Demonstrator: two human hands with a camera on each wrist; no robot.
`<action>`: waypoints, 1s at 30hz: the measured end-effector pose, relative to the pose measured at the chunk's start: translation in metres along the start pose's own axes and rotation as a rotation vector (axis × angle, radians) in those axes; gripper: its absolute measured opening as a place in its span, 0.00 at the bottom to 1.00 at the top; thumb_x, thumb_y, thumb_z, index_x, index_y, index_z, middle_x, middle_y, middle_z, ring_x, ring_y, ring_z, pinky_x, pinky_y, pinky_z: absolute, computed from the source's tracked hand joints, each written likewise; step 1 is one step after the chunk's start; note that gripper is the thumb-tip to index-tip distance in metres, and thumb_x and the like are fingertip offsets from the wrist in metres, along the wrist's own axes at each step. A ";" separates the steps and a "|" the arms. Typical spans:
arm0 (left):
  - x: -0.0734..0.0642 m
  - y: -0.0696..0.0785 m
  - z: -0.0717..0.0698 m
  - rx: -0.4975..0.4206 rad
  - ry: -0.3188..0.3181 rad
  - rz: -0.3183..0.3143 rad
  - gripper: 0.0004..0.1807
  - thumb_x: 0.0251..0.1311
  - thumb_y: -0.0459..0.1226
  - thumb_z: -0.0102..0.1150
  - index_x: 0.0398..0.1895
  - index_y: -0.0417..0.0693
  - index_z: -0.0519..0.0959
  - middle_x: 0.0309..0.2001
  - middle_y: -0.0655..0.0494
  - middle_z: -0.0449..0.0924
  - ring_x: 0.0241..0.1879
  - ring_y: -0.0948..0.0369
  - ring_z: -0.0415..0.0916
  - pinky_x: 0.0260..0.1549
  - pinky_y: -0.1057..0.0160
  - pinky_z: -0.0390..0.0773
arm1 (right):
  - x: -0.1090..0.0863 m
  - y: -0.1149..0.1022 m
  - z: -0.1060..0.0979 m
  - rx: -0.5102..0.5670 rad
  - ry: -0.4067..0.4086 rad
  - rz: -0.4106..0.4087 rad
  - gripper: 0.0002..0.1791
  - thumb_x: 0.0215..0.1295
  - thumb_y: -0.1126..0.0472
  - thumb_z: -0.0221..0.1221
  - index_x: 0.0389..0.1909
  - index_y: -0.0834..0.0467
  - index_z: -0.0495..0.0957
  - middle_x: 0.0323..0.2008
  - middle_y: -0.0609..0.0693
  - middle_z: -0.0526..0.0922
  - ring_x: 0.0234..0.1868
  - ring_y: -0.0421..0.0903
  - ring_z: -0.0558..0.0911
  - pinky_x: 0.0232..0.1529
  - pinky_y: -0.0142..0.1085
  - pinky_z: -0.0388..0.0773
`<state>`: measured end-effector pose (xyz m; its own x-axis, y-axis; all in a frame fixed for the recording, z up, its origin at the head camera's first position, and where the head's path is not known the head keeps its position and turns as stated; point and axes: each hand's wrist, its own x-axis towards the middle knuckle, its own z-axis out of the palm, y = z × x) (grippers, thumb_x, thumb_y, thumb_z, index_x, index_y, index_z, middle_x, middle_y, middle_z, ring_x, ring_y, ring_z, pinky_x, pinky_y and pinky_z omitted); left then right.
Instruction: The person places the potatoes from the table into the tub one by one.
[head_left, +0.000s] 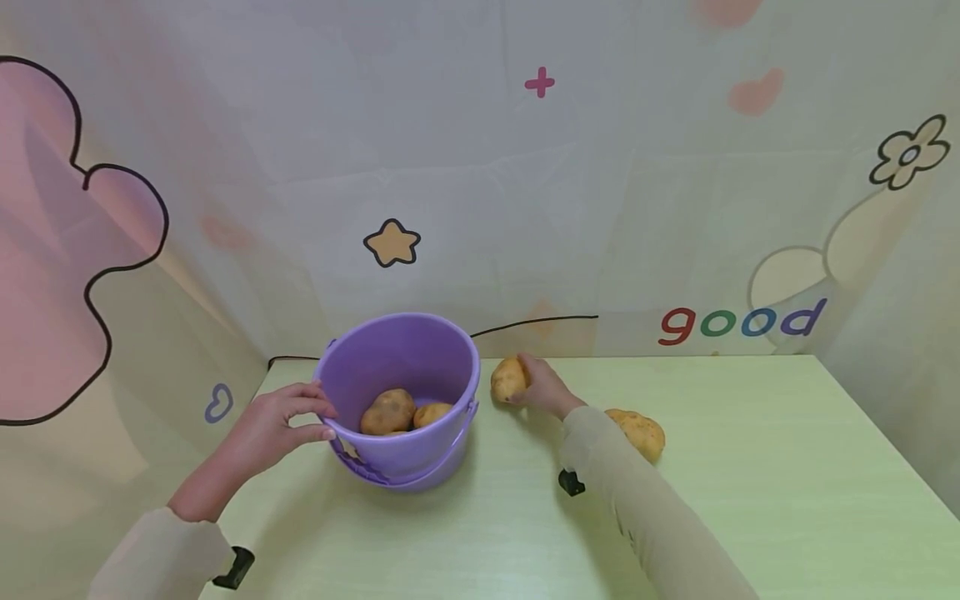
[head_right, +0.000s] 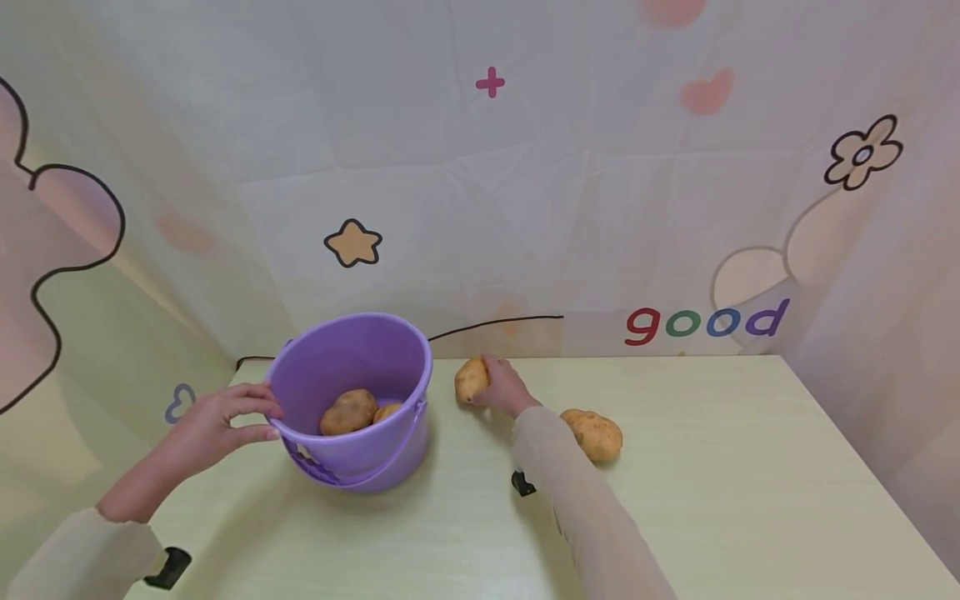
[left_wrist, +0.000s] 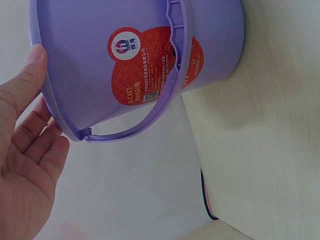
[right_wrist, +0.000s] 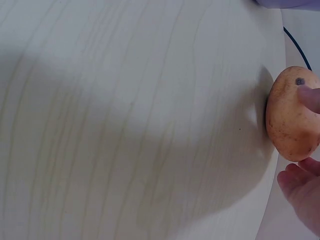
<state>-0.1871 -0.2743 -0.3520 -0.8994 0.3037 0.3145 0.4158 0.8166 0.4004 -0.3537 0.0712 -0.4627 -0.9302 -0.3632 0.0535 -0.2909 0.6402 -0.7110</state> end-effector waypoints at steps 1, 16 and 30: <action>0.000 0.000 0.000 0.000 0.002 0.004 0.09 0.41 0.34 0.66 0.30 0.47 0.82 0.39 0.52 0.78 0.52 0.46 0.70 0.39 0.52 0.76 | 0.000 0.000 0.001 -0.004 0.001 0.002 0.42 0.44 0.67 0.64 0.61 0.70 0.55 0.58 0.68 0.63 0.59 0.61 0.64 0.60 0.51 0.58; 0.000 -0.002 0.001 -0.006 -0.018 -0.018 0.09 0.42 0.34 0.66 0.31 0.46 0.82 0.40 0.52 0.78 0.53 0.46 0.69 0.41 0.52 0.75 | 0.001 0.002 0.004 0.001 0.031 0.062 0.41 0.44 0.63 0.65 0.61 0.65 0.58 0.55 0.69 0.62 0.52 0.59 0.69 0.54 0.50 0.65; 0.000 0.001 -0.001 -0.002 0.009 0.002 0.08 0.42 0.36 0.67 0.29 0.48 0.82 0.39 0.54 0.78 0.51 0.47 0.71 0.40 0.52 0.75 | 0.000 0.009 0.006 -0.051 0.053 0.038 0.40 0.43 0.57 0.65 0.59 0.63 0.62 0.51 0.66 0.65 0.47 0.55 0.71 0.50 0.48 0.69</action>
<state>-0.1864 -0.2740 -0.3505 -0.8975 0.3008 0.3226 0.4176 0.8150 0.4018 -0.3547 0.0735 -0.4732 -0.9509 -0.3025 0.0648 -0.2647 0.6872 -0.6765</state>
